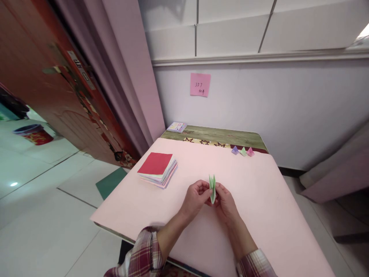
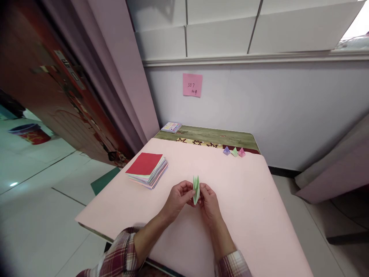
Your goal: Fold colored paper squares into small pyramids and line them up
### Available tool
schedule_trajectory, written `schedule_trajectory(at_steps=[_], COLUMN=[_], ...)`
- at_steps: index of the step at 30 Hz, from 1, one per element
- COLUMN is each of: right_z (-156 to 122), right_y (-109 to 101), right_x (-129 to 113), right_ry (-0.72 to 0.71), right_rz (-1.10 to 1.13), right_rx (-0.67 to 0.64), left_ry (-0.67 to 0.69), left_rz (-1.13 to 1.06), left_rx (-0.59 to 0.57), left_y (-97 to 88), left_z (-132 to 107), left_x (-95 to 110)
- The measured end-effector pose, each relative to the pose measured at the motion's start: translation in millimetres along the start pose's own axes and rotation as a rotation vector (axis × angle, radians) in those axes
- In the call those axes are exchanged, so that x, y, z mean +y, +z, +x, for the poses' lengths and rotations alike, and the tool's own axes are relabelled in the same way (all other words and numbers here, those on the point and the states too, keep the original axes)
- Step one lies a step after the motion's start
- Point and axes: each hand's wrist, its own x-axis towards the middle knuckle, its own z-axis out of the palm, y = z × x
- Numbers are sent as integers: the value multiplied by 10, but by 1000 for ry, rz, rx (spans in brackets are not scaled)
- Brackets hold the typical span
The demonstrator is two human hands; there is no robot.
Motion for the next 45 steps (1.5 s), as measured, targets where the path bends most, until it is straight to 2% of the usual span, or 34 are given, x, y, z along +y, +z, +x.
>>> schedule_trajectory(at_steps=[4,10,14,19,22,26,29,32,36,40,45], right_z=[1,-57,-75,-92,-121,-118,-82,-63,-99,-139,-155], right_y=[-20,-6,3,9,25,38,25,8,7,12,18], right_x=[-9,-21,12,38,20,-25,-57,-87,-129,-144,-153], right_ry=[-170,-392,-518,-626,-599,-427,-285,-201,-247,-273,-295], right_rz=[-178,-491,-667,-741,-610,-311,-244,-237,-323,-401,-480], right_rx=[99,234,329,326,232,146,127,43,-71,-168,-205], left_ry=[4,98,76,21,-37,-82,-87,-120,-168,-145,-165], left_rz=[21,3,79,54,-55,-171,-209,-273,-329,-305,-271], left_rx=[67,221,235,209,174,102,55,-28,-157,-172,-210], left_y=[-12,-46,-88,-98,-90,-103,-115,-112,-102,-120,-155], left_z=[19,55,97,120,106,91,94,94,77,63,59], left_x=[-24,-85,-184,-243,-201,-143,-119,-84,-21,14,17])
